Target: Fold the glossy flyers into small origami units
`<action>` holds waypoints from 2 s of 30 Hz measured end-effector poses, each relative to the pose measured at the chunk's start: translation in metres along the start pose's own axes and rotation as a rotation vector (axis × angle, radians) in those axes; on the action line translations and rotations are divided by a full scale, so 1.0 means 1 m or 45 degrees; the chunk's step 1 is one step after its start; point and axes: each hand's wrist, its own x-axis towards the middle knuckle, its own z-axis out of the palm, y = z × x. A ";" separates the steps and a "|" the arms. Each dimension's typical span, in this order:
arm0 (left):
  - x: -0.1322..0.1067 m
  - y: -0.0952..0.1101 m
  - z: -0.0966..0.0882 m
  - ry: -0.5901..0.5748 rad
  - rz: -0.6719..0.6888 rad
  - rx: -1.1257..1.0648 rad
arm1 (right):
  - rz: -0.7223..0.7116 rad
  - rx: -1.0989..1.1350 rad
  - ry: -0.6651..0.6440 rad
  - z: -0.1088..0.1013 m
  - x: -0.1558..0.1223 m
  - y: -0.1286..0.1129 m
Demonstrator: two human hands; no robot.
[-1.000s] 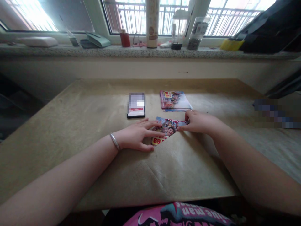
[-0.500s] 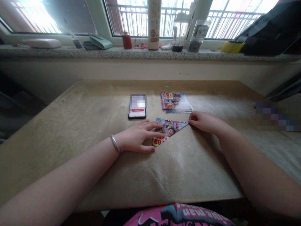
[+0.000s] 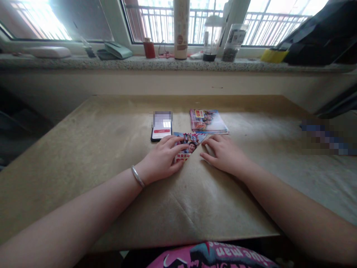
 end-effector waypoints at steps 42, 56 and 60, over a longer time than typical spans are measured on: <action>-0.001 -0.007 0.000 -0.090 -0.058 -0.035 | -0.281 0.257 -0.172 0.007 -0.004 -0.012; 0.001 -0.016 -0.001 -0.140 0.029 -0.127 | -0.335 0.232 -0.123 0.005 -0.003 -0.006; 0.004 -0.020 -0.001 -0.096 0.074 -0.134 | -0.370 0.242 -0.117 0.001 -0.004 -0.011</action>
